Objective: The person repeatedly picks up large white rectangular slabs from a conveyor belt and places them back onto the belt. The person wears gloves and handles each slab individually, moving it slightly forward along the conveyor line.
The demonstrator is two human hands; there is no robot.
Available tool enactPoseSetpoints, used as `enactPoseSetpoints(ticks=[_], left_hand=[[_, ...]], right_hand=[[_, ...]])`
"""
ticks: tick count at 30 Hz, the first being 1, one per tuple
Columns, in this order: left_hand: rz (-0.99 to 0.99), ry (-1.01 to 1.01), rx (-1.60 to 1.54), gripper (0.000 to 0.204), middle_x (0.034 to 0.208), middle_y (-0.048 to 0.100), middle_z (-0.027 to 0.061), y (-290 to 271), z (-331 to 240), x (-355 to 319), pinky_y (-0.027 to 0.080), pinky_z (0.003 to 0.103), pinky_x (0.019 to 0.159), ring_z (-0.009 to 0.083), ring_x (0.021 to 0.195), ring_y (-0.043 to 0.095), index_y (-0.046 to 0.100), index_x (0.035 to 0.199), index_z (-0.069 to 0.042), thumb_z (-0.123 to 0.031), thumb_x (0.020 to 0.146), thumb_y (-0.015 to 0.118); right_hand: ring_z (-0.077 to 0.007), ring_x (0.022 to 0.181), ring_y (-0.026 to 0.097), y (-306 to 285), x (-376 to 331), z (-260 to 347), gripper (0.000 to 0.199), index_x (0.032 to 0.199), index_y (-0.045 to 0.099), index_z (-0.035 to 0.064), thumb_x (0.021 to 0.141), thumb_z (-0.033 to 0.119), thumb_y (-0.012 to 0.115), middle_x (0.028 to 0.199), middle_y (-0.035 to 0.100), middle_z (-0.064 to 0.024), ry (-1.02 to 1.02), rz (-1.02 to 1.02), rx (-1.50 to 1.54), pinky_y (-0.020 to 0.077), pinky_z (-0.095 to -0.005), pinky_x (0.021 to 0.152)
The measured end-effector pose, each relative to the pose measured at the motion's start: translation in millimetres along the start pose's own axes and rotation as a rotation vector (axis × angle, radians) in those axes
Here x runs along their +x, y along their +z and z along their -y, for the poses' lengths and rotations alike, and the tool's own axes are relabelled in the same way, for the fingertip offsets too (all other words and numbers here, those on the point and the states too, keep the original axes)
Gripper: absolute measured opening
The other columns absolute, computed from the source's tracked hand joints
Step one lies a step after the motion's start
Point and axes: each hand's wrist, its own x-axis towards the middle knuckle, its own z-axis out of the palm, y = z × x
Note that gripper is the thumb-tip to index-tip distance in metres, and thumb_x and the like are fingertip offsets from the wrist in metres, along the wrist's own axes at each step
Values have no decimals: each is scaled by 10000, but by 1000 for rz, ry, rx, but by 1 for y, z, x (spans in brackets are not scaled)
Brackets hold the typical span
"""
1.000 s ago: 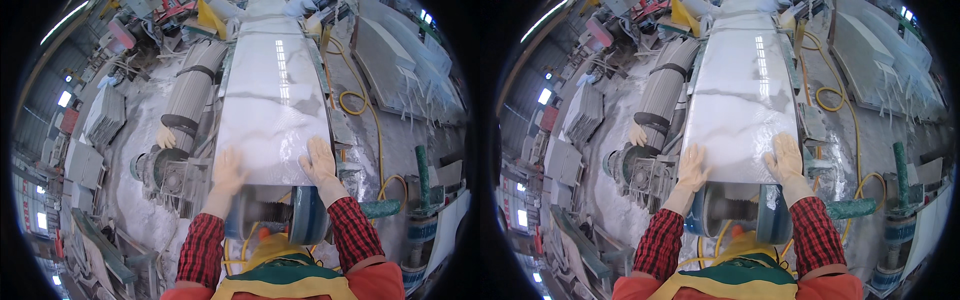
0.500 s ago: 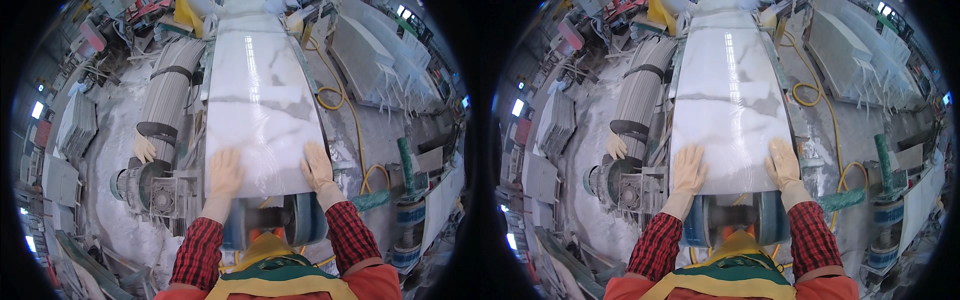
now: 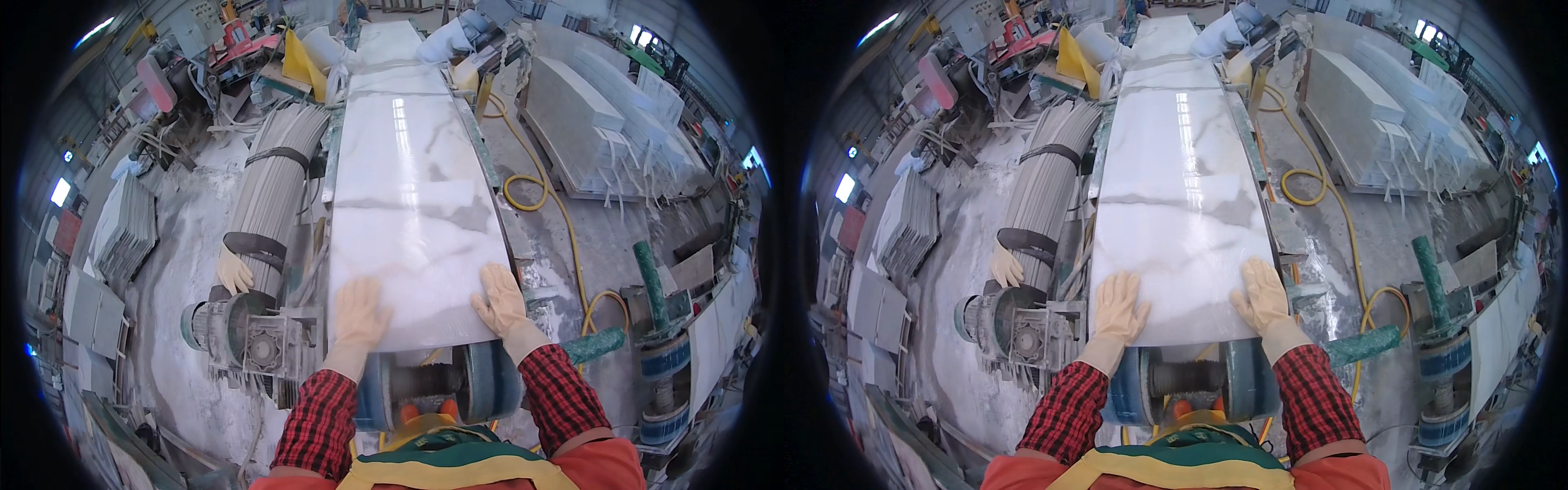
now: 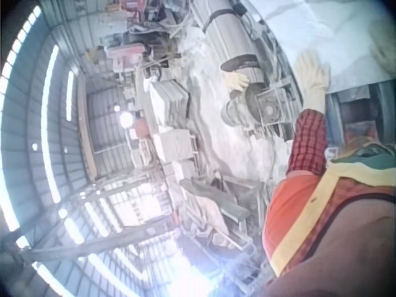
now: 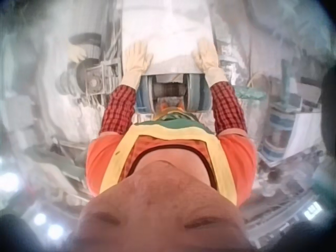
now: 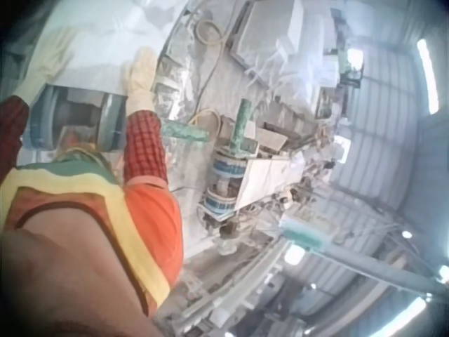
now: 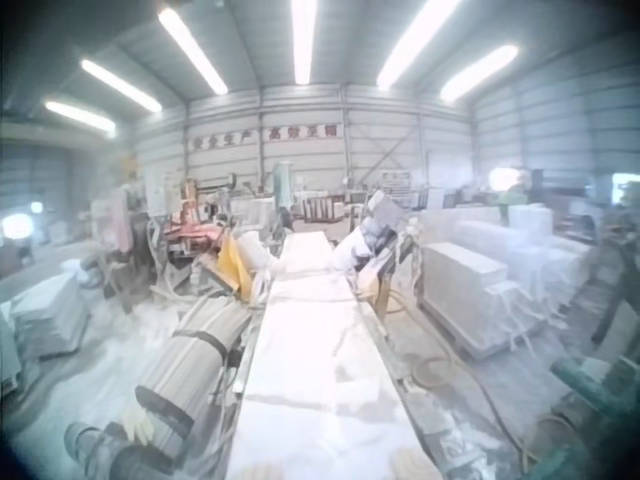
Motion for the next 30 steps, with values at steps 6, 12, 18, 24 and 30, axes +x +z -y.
enactPoseSetpoints(ticks=[6,12,18,24,30], left_hand=[[-30,73,70,756,1633,446,280,9,8,-1,255,597,1288,513,1516,370,481,1593,-43,-464,992,662],[35,62,42,769,1666,427,280,2,2,-6,232,590,1313,508,1553,349,469,1612,-42,-454,995,670],[-44,96,-1,766,1692,426,265,19,19,-15,214,584,1324,478,1581,343,454,1649,-71,-449,1014,657],[83,92,33,760,1712,411,253,-1,5,-10,205,582,1327,476,1596,325,460,1657,-89,-475,1026,637],[-57,151,82,754,1661,471,226,14,13,-17,249,586,1301,466,1541,394,523,1601,-99,-483,973,689]], right_hand=[[-450,1543,420,-2,2,-12,790,1563,511,-32,1012,517,649,1633,489,-287,-22,82,43,287,-515,1324],[-451,1549,413,-5,-9,2,814,1568,491,-48,999,510,659,1631,485,-295,-21,-1,-28,269,-523,1331],[-463,1542,412,-14,-12,12,807,1567,491,-32,993,510,660,1620,483,-299,22,18,25,268,-526,1328],[-462,1550,398,-17,-11,4,813,1574,479,-18,993,524,653,1642,455,-298,-27,64,70,266,-524,1328],[-463,1576,373,-4,-21,6,836,1602,469,-19,1000,535,642,1654,449,-302,20,-4,56,242,-519,1345]])
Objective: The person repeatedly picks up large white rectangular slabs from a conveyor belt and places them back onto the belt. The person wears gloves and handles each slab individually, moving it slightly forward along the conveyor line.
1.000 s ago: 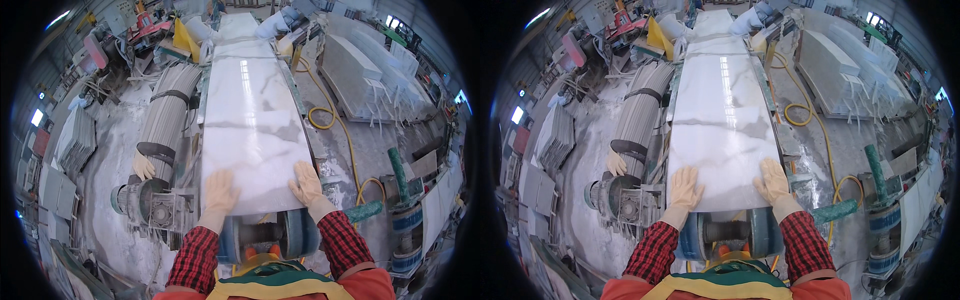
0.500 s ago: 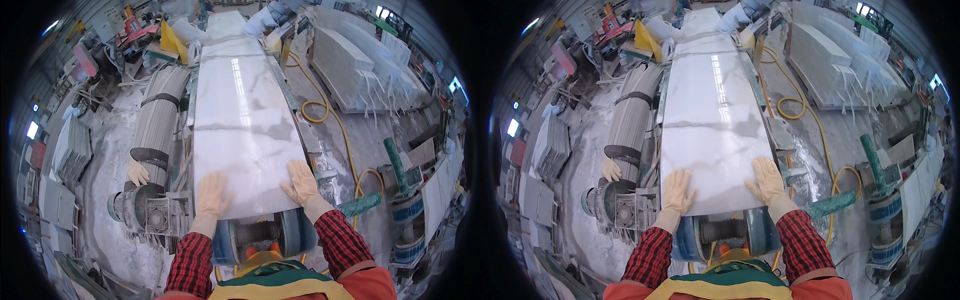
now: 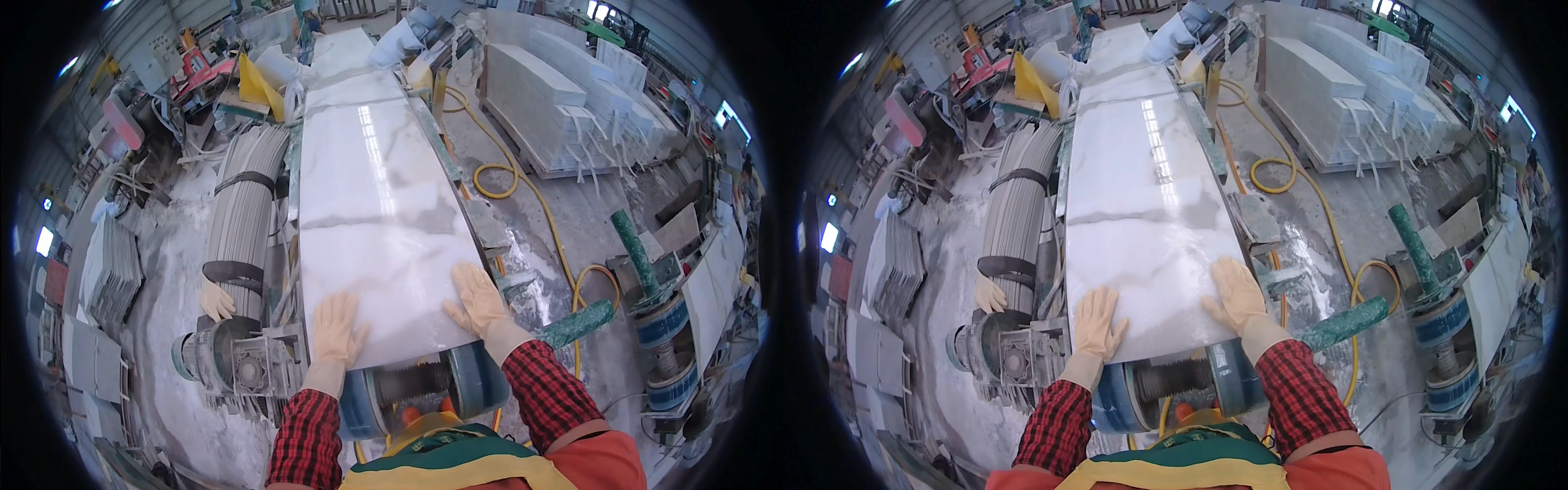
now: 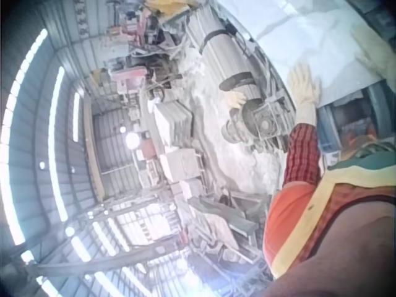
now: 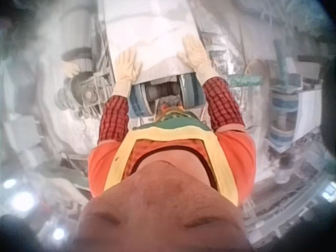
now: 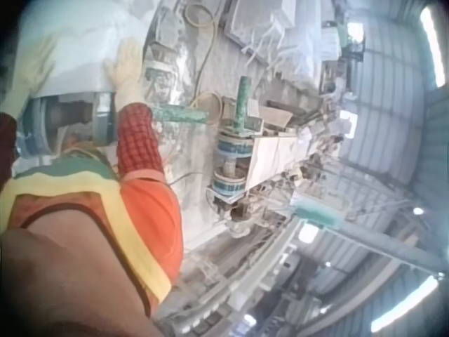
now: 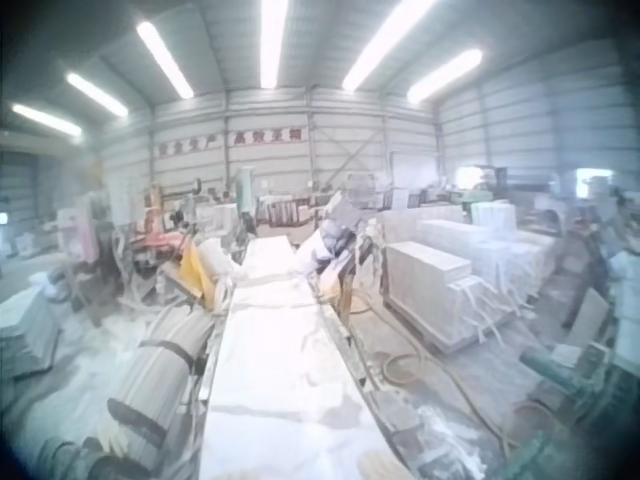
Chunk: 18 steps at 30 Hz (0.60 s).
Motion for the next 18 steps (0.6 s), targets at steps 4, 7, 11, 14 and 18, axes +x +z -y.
enactPoseSetpoints(ticks=[4,7,11,14,18], left_hand=[[131,-59,-60,752,1712,421,235,-11,-9,2,218,583,1322,482,1584,340,491,1642,-108,-481,1010,656],[89,-38,-65,738,1711,425,231,-7,-3,-4,226,587,1318,481,1578,349,504,1634,-113,-463,1005,667],[69,-27,-71,718,1701,440,228,-7,-3,-8,233,587,1313,482,1568,361,518,1623,-112,-441,1004,676],[45,-21,-74,707,1694,450,226,-5,-4,-12,237,587,1310,482,1564,368,527,1618,-113,-432,1005,677],[26,-25,-68,703,1688,459,229,-3,-6,-14,241,586,1308,482,1558,377,535,1611,-112,-435,1004,679]], right_hand=[[-463,1587,364,-6,-3,2,839,1614,469,-20,1006,535,634,1666,448,-294,20,51,7,230,-520,1352],[-465,1577,376,-5,-4,4,824,1598,485,-23,1005,528,638,1658,462,-286,2,19,15,237,-522,1348],[-461,1573,383,-9,-6,8,807,1585,499,-20,1003,519,646,1656,470,-277,4,9,17,247,-518,1344],[-453,1572,388,-7,-9,5,794,1582,506,-11,1000,508,657,1657,474,-272,0,4,26,257,-519,1340],[-447,1563,403,-4,-12,2,781,1580,511,1,991,487,674,1650,483,-265,-22,-21,18,273,-524,1333]])
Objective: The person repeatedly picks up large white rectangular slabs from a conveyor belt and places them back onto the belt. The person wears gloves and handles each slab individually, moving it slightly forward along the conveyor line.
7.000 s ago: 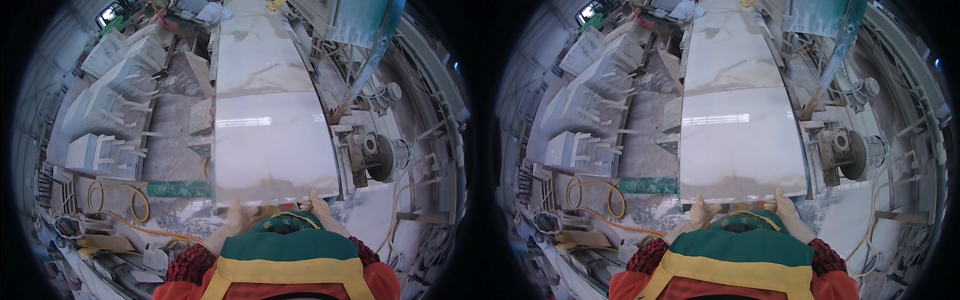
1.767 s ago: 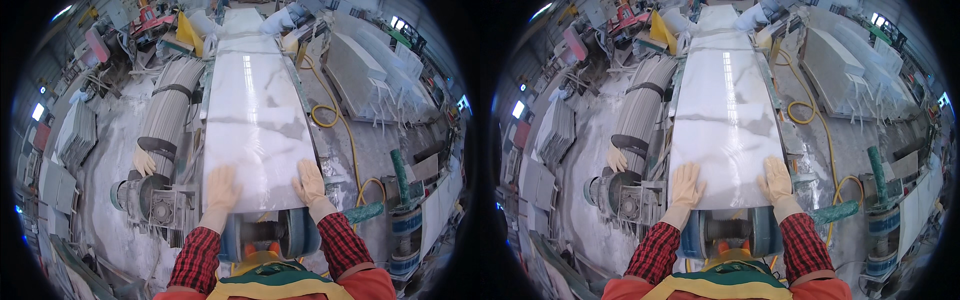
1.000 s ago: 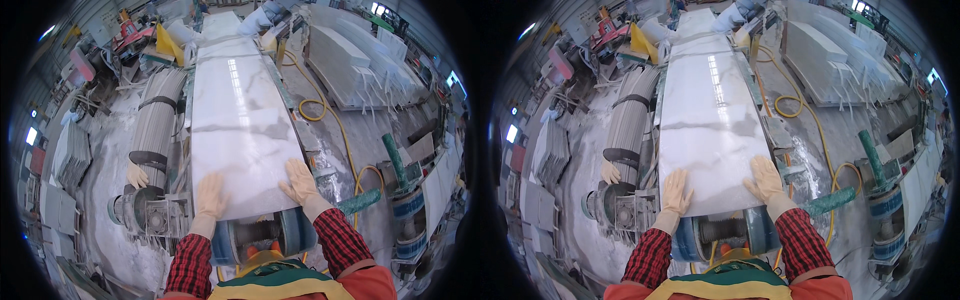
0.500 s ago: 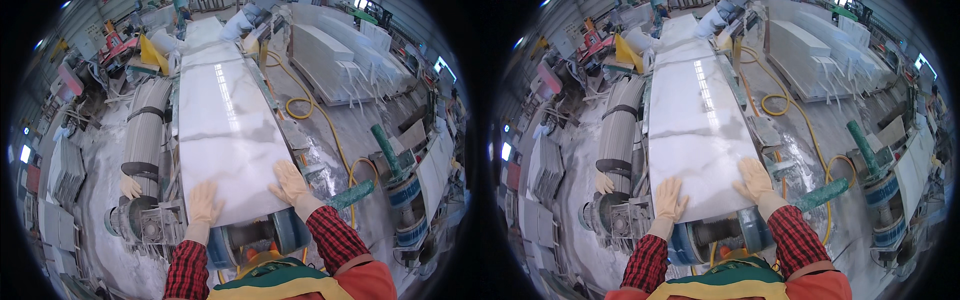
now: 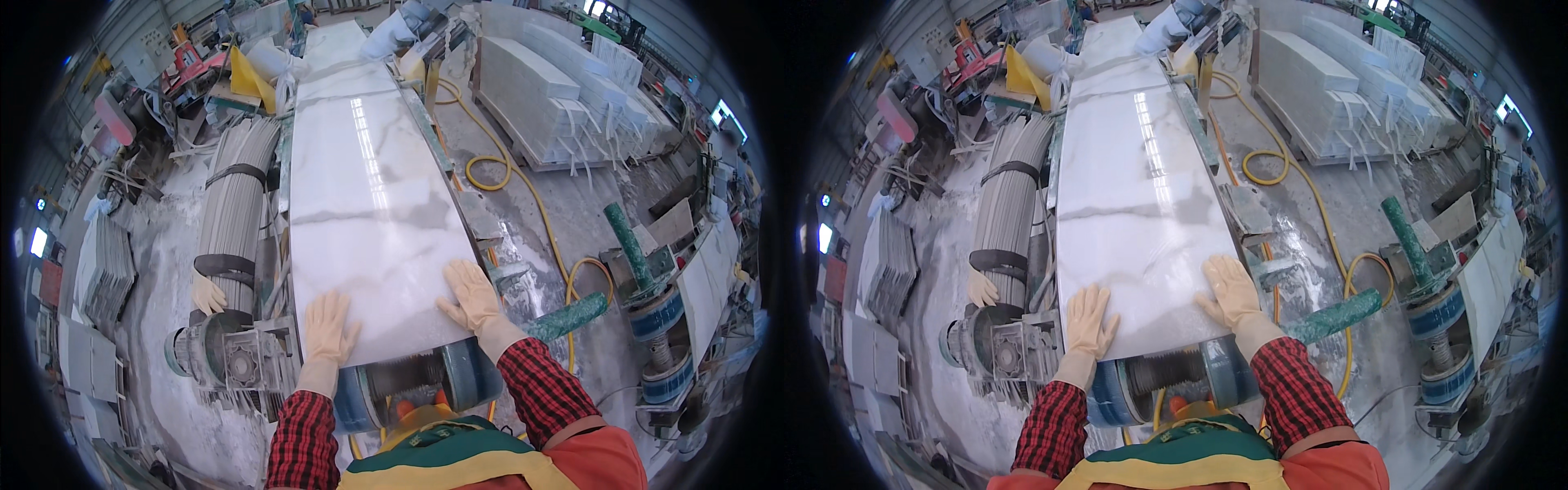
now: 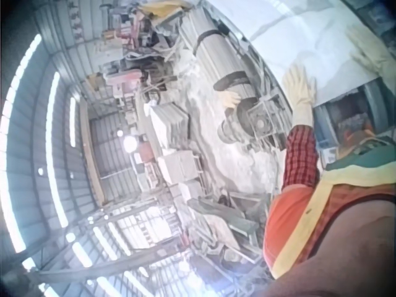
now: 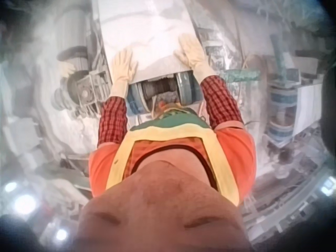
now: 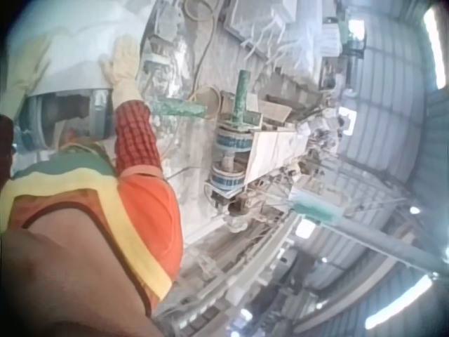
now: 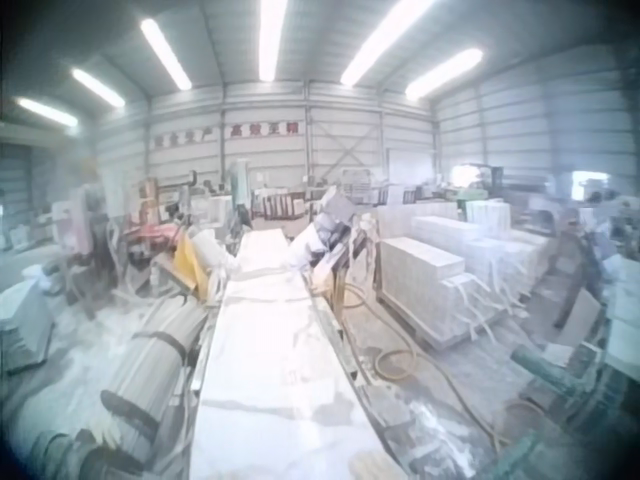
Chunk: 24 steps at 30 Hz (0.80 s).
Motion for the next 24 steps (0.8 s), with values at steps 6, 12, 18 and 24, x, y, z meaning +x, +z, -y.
enactPoseSetpoints(ticks=[6,12,18,24], left_hand=[[31,-16,35,717,1688,454,235,-4,-3,-2,238,583,1309,480,1560,374,531,1614,-110,-462,1004,664],[96,-10,60,771,1704,427,229,-1,2,-2,203,572,1332,459,1590,337,481,1637,-102,-508,1005,651],[161,-39,36,860,1749,336,280,-4,-1,-13,157,601,1340,496,1619,273,392,1686,-77,-512,998,669],[163,-14,62,859,1731,347,303,-8,-11,-14,166,631,1327,531,1598,287,387,1677,-46,-463,982,672]], right_hand=[[-443,1588,365,-5,1,6,794,1595,491,3,1000,499,663,1667,453,-266,9,70,-35,248,-512,1344],[-457,1566,397,-9,-5,2,812,1587,493,-10,984,493,697,1642,479,-275,-6,82,-19,265,-515,1347],[-411,1597,372,-7,-7,9,849,1608,487,4,971,521,704,1676,464,-245,26,53,75,249,-503,1348],[-403,1604,365,-2,-18,5,841,1630,462,4,1013,551,629,1699,444,-230,11,36,24,209,-496,1359]])
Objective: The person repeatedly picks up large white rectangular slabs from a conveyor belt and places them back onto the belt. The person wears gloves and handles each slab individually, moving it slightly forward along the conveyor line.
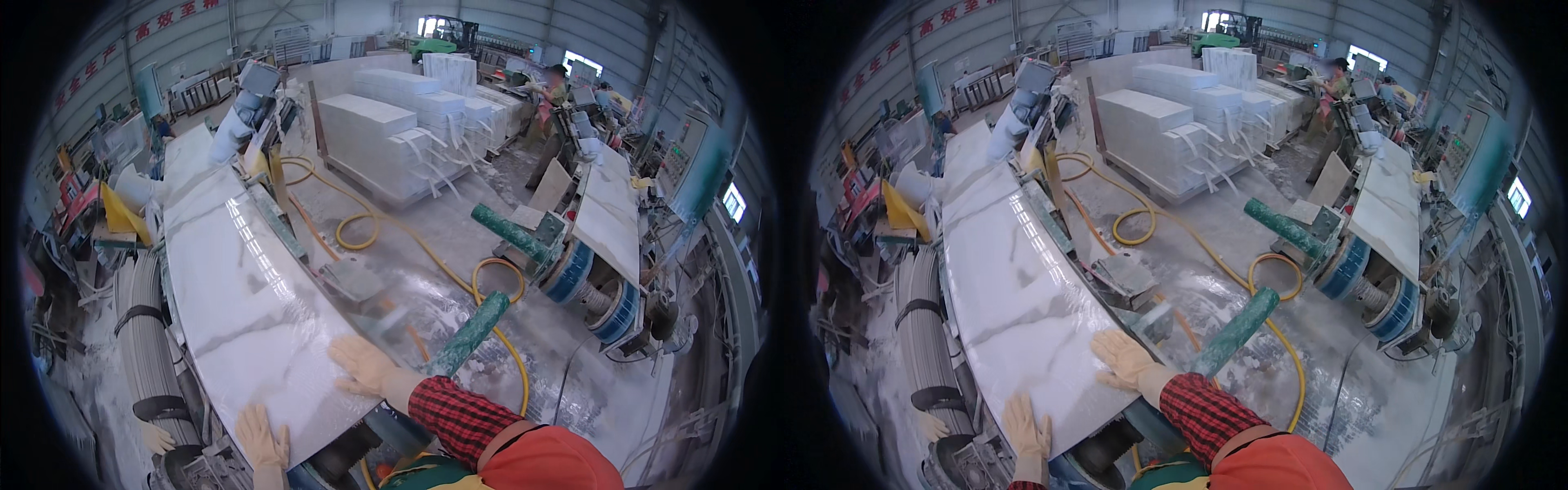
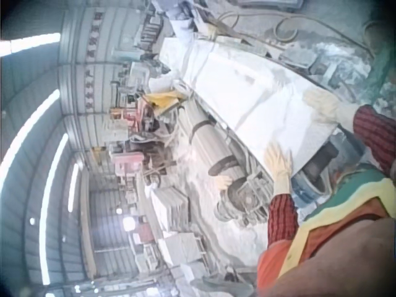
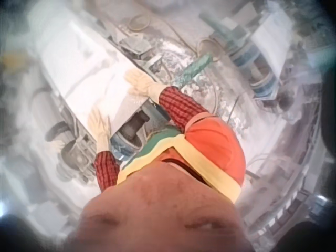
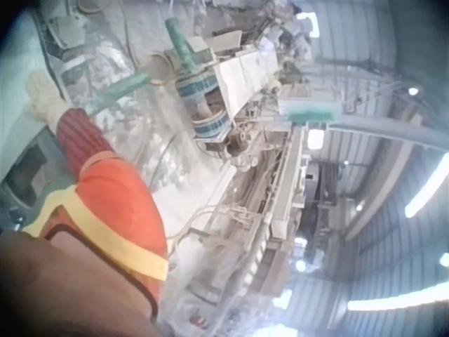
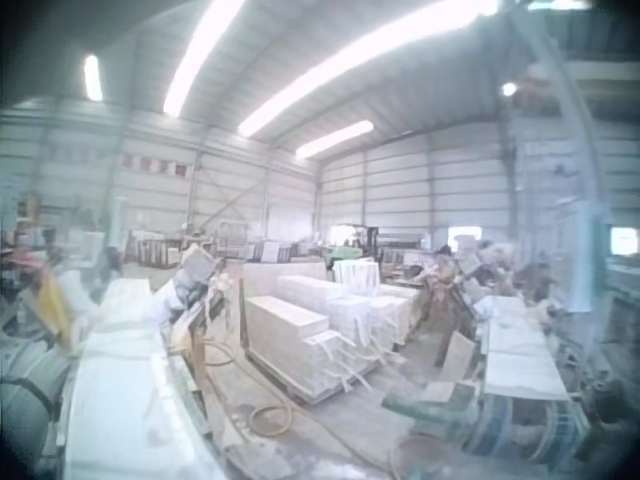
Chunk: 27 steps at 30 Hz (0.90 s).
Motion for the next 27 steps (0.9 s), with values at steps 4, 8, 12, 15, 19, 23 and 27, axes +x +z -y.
enactPoseSetpoints(ticks=[4,8,12,15,19,23,27], left_hand=[[5,-4,36,862,1744,345,280,4,4,-5,171,604,1339,520,1615,271,344,1716,-79,-434,998,663],[11,-1,48,862,1744,341,288,6,2,-5,170,603,1340,518,1617,267,348,1711,-71,-426,994,668],[-42,5,33,850,1722,363,300,9,3,-9,193,626,1323,539,1580,308,406,1660,-51,-426,956,700],[-15,-16,37,855,1734,346,299,6,-3,-11,180,617,1330,533,1596,291,378,1680,-63,-416,968,693],[-26,4,40,858,1744,337,293,10,1,-11,171,609,1336,528,1609,280,361,1699,-75,-417,981,684],[-55,16,27,851,1736,358,286,15,2,-13,177,611,1334,526,1607,287,383,1689,-75,-437,980,682],[-57,14,20,842,1727,376,280,15,3,-16,182,613,1332,520,1604,297,400,1682,-78,-447,979,678]], right_hand=[[-431,1525,452,-8,-4,9,754,1559,526,-11,1001,463,707,1624,514,-250,1,-69,34,309,-510,1316],[-432,1526,451,-5,-8,7,760,1562,523,-11,1001,467,709,1627,513,-245,14,-76,18,311,-509,1315],[-429,1525,450,-7,-7,11,772,1566,515,-15,1005,484,698,1627,511,-245,11,-89,11,310,-510,1315],[-397,1591,378,-12,-6,8,814,1625,466,16,1031,558,596,1692,455,-216,9,43,-18,229,-493,1345],[-405,1557,412,-8,-11,7,786,1591,493,0,1024,528,626,1659,481,-232,-12,-44,-10,261,-498,1329],[-421,1524,444,-4,-15,6,751,1550,527,-28,1020,486,664,1615,517,-256,-31,-107,-1,300,-507,1311],[-420,1535,435,2,-16,6,746,1552,528,-27,1030,493,647,1628,510,-255,-22,-90,3,290,-504,1318]])
